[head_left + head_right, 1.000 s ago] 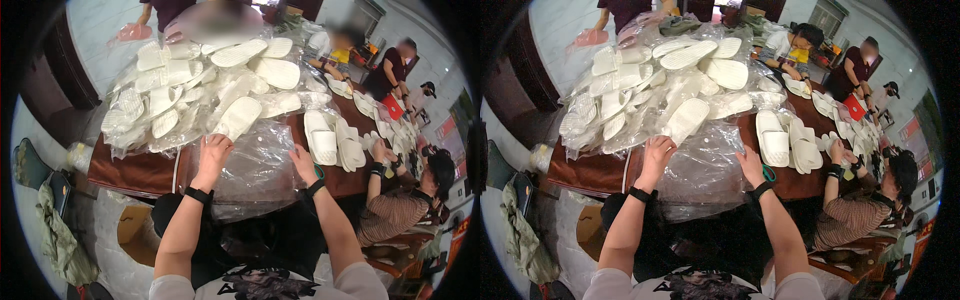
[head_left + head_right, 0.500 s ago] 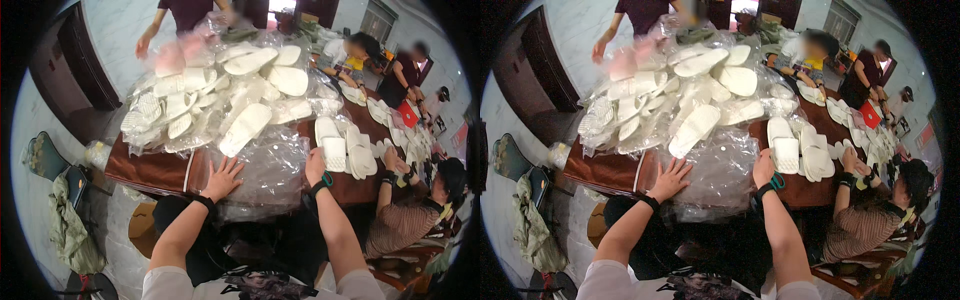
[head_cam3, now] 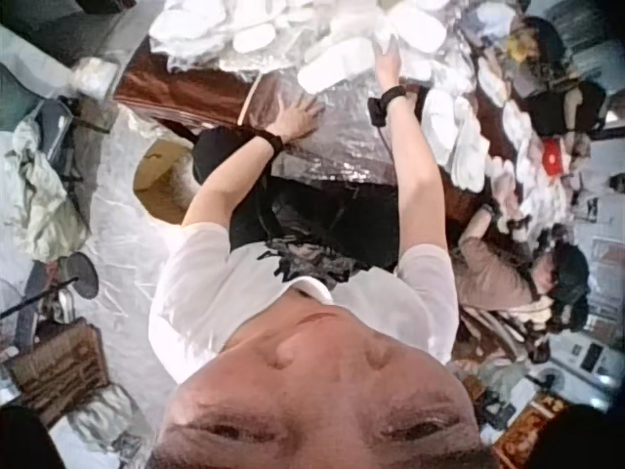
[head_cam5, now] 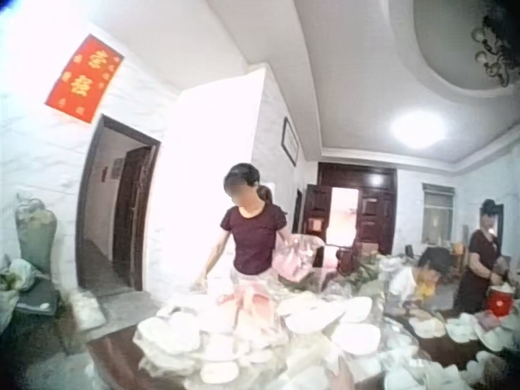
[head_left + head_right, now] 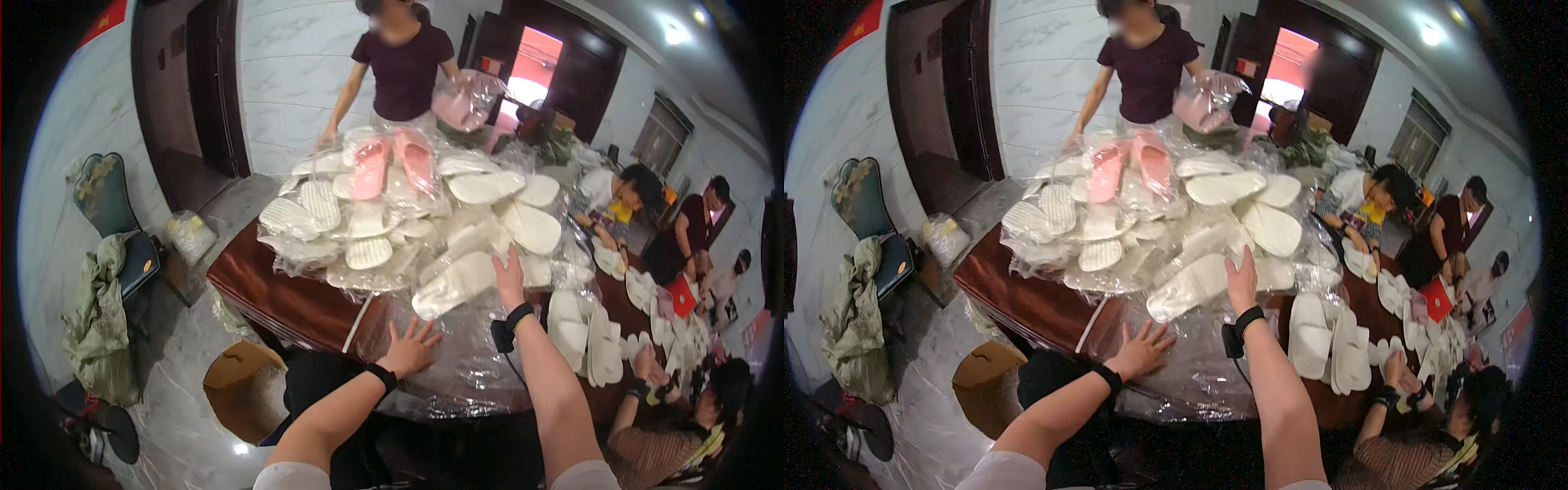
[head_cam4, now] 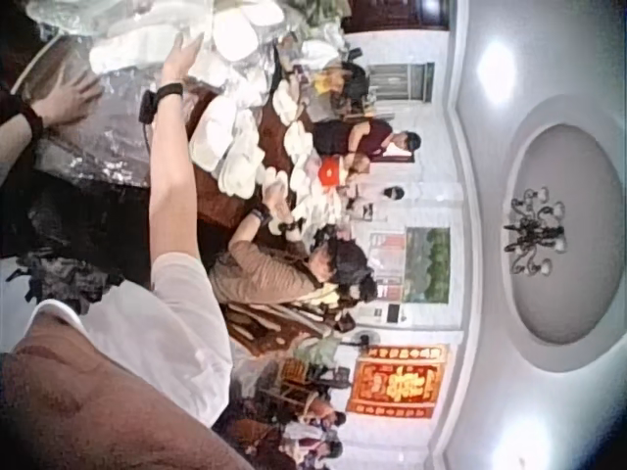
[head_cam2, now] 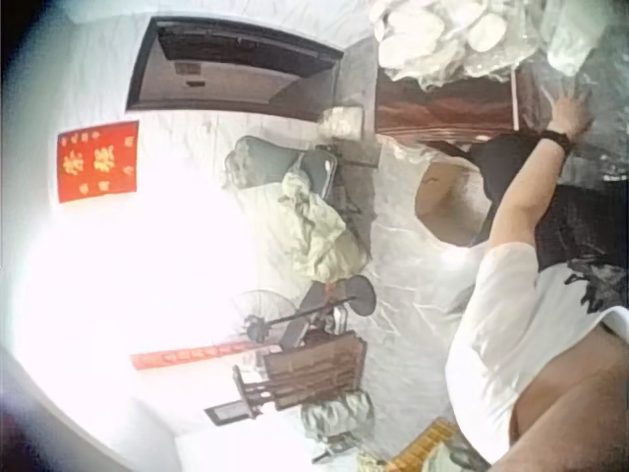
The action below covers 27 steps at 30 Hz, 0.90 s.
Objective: Packaging finished slippers into plastic bags and placing them into a large industrial sack.
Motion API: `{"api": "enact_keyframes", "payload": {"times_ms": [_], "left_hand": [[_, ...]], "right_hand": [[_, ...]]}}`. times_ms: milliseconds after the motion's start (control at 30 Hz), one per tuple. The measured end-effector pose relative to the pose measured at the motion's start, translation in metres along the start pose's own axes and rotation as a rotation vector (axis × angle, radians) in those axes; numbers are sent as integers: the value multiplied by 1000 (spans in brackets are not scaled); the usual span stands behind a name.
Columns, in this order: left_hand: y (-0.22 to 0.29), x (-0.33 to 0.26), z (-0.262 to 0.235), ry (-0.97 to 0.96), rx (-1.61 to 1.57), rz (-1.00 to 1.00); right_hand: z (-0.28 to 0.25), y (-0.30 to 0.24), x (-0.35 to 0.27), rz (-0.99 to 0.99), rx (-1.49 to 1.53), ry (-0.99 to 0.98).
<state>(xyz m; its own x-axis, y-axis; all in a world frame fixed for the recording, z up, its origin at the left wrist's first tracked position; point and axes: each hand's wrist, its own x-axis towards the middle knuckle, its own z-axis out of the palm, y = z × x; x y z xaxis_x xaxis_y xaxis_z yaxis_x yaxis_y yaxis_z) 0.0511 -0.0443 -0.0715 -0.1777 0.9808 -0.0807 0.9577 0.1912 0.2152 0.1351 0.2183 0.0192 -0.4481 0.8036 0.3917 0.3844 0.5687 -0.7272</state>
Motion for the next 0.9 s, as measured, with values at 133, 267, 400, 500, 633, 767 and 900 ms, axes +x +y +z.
{"api": "enact_keyframes", "payload": {"times_ms": [133,267,400,500,633,767,900], "left_hand": [[-9,-11,1,-43,8,-23],[-5,4,-4,-79,3,18],[-20,0,2,-85,-27,-8],[-24,22,-13,-69,30,-10],[-26,41,-3,87,43,-42],[-21,47,-8,48,63,-60],[-24,44,-10,15,7,-80]], "right_hand": [[37,-25,30,130,139,-65],[55,22,71,187,65,48],[26,-27,85,176,291,-122],[-41,-84,111,172,608,5],[-106,-158,125,-22,516,-114],[-141,-221,99,11,506,-59],[-167,-224,79,90,617,-5]]}}
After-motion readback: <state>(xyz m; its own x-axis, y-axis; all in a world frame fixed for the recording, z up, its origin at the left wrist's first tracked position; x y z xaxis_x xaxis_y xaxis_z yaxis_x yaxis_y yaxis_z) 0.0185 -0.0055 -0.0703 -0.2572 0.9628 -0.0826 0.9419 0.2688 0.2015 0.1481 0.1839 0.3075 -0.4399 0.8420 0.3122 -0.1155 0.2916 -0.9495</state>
